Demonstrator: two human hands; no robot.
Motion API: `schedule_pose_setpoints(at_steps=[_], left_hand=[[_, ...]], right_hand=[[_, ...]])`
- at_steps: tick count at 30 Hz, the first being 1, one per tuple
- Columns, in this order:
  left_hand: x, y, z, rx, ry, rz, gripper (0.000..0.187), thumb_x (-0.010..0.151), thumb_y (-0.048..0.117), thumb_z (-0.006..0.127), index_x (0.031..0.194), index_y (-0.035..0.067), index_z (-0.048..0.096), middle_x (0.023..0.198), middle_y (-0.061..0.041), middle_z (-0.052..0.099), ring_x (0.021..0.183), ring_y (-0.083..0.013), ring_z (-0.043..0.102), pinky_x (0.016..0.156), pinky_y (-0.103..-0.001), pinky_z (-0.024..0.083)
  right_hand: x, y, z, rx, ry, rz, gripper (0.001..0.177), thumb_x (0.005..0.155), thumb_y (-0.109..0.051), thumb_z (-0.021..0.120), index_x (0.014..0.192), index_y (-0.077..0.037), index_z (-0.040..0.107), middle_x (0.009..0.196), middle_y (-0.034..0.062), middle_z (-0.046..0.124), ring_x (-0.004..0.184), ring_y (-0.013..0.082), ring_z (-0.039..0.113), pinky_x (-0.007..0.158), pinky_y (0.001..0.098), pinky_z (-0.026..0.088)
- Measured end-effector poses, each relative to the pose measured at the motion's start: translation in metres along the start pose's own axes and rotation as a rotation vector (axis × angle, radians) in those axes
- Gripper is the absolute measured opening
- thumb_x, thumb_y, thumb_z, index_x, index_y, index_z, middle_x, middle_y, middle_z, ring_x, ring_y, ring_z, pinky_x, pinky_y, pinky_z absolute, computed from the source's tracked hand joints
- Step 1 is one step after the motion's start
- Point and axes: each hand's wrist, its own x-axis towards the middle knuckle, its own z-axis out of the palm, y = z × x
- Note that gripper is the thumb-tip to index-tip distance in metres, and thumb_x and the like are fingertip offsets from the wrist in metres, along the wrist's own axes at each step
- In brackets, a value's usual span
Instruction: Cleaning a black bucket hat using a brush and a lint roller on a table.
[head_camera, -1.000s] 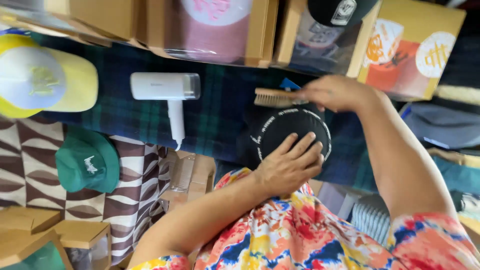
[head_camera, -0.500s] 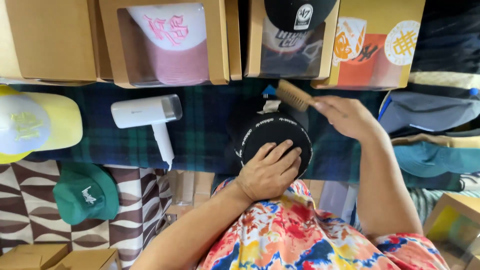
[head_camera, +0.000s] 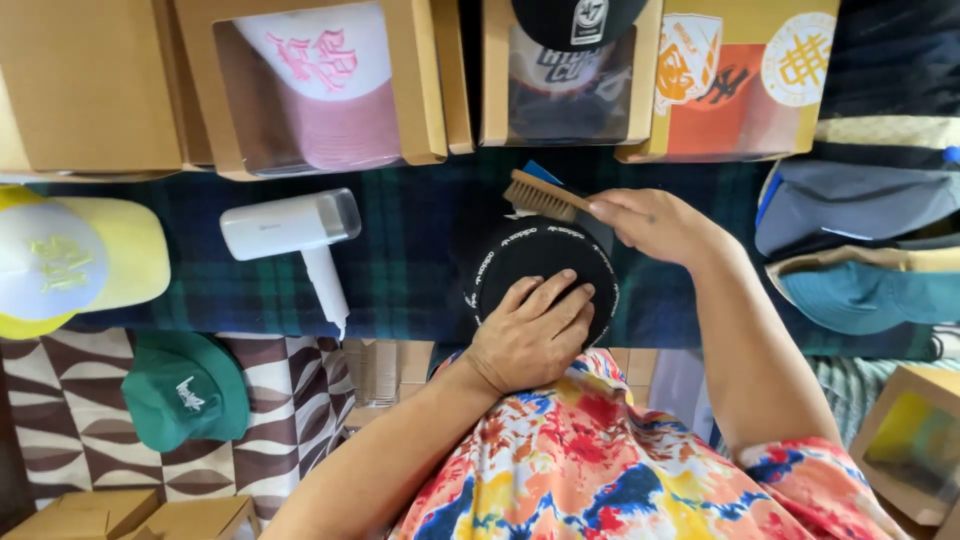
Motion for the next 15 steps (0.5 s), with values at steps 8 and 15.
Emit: schedule_pose_setpoints(at_steps=[8,15], left_hand=[[0.0,-0.001,0.0,0.021,-0.031,-0.002,0.023,0.1,0.021,0.052,0.105,0.01,0.072,0.117,-0.01,0.07,0.114,-0.0312,0.067,0.096,-0.044,0.052],[-0.004,-0.002,0.001,0.028,-0.059,0.026,0.025,0.099,0.022,0.053,0.111,0.009,0.071,0.122,-0.012,0.069,0.117,-0.0341,0.066,0.097,-0.047,0.051]], right_hand=[[-0.007,0.022,-0.009,-0.308,0.167,0.148,0.035,0.104,-0.05,0.059,0.129,-0.03,0.073,0.066,0.0029,0.067,0.07,0.0205,0.068,0.071,0.0375,0.056],[-0.01,0.075,-0.022,-0.481,0.096,0.246,0.043,0.105,-0.046,0.055,0.13,-0.017,0.074,0.096,0.0178,0.079,0.094,0.0373,0.074,0.087,0.0431,0.058]])
